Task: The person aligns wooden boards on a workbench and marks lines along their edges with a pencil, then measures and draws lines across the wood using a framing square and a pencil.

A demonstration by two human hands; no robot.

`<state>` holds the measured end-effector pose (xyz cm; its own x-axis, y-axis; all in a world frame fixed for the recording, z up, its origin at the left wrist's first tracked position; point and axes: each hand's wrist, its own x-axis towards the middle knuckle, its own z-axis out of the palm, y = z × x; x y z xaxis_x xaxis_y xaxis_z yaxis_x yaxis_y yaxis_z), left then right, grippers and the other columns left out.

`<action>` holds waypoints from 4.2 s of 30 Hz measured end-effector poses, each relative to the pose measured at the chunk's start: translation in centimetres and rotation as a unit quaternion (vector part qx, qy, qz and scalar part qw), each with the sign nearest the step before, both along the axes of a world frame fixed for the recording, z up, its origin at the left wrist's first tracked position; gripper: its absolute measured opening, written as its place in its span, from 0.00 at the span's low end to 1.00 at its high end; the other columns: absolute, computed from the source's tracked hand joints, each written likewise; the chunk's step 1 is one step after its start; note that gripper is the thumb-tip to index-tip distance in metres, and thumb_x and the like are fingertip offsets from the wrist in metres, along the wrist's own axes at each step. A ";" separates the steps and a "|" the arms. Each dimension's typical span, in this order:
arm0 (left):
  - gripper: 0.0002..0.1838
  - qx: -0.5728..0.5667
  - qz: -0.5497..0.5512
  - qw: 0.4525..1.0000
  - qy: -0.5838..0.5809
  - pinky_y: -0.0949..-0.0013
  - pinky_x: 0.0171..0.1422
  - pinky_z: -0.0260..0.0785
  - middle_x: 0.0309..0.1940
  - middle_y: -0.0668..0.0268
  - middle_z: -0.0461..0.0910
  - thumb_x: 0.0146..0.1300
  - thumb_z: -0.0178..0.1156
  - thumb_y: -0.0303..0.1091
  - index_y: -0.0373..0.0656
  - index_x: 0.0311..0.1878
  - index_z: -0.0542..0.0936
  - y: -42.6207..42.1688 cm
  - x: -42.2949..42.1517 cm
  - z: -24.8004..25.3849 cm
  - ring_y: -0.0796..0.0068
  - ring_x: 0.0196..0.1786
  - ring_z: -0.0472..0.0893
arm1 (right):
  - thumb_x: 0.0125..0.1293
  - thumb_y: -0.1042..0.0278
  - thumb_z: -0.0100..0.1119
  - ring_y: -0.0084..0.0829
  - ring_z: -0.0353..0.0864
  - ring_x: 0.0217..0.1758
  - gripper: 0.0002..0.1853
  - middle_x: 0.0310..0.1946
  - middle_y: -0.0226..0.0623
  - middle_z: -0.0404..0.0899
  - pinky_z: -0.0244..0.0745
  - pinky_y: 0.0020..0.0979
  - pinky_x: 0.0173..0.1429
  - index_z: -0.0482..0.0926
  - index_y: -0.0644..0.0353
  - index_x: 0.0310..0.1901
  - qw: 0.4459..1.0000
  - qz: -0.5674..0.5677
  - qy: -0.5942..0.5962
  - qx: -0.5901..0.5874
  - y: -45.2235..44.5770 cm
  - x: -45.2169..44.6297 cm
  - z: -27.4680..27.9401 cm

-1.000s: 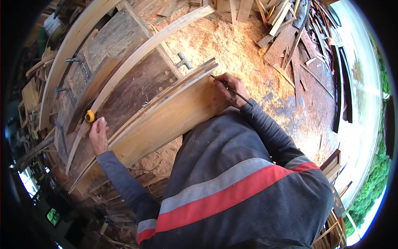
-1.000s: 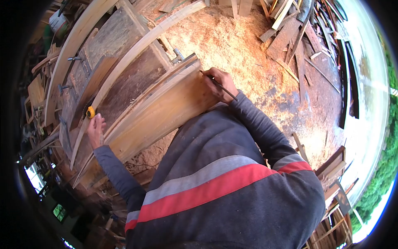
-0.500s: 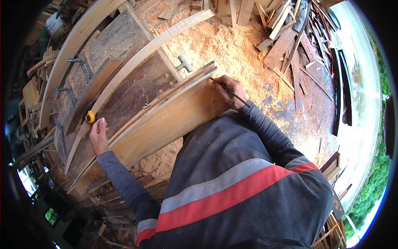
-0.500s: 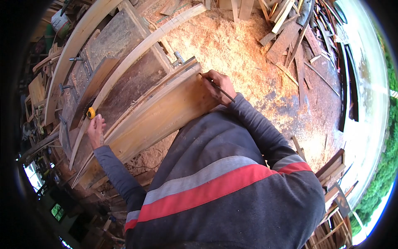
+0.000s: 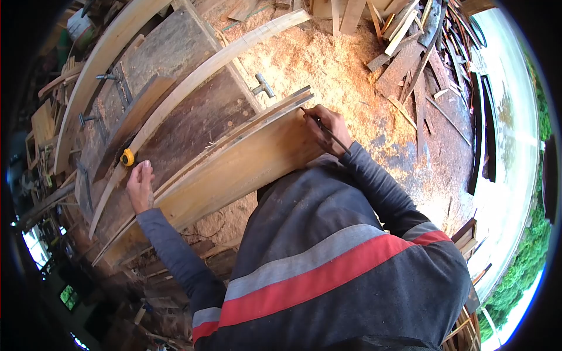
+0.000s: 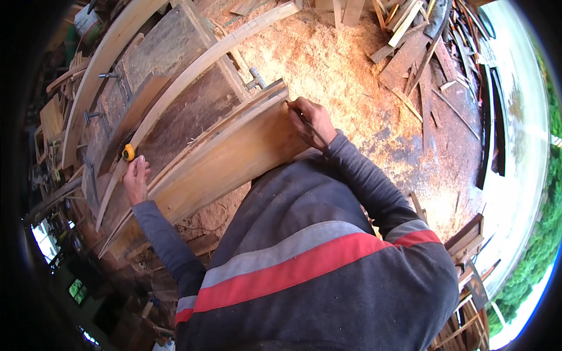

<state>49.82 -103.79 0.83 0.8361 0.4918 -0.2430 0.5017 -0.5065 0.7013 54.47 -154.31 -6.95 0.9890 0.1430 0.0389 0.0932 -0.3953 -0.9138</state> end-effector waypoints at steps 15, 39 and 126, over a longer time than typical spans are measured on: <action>0.26 0.091 -0.056 0.992 -0.069 0.66 0.46 0.78 0.36 0.55 0.88 0.62 0.71 0.53 0.37 0.49 0.86 0.5 -0.3 -0.8 0.70 0.39 0.87 | 0.68 0.74 0.57 0.51 0.84 0.42 0.09 0.38 0.50 0.84 0.79 0.44 0.47 0.81 0.64 0.48 0.851 0.506 0.099 0.103 10.8 -5.2 6.5; 0.22 0.111 0.491 0.849 -0.159 0.65 0.49 0.78 0.42 0.56 0.87 0.74 0.58 0.49 0.37 0.53 0.84 28.8 -55.6 -1.3 0.65 0.46 0.87 | 0.78 0.63 0.51 0.43 0.82 0.53 0.15 0.48 0.47 0.83 0.75 0.35 0.58 0.80 0.63 0.56 0.818 0.570 -0.073 0.009 68.7 -25.5 -0.7; 0.39 -0.522 0.068 0.825 -0.207 0.70 0.71 0.67 0.78 0.64 0.61 0.68 0.64 0.27 0.42 0.80 0.58 122.8 -62.6 -20.6 0.76 0.68 0.72 | 0.72 0.74 0.58 0.29 0.87 0.48 0.11 0.43 0.42 0.86 0.79 0.28 0.53 0.82 0.64 0.53 0.950 0.313 -0.008 -0.012 156.6 -55.2 -8.3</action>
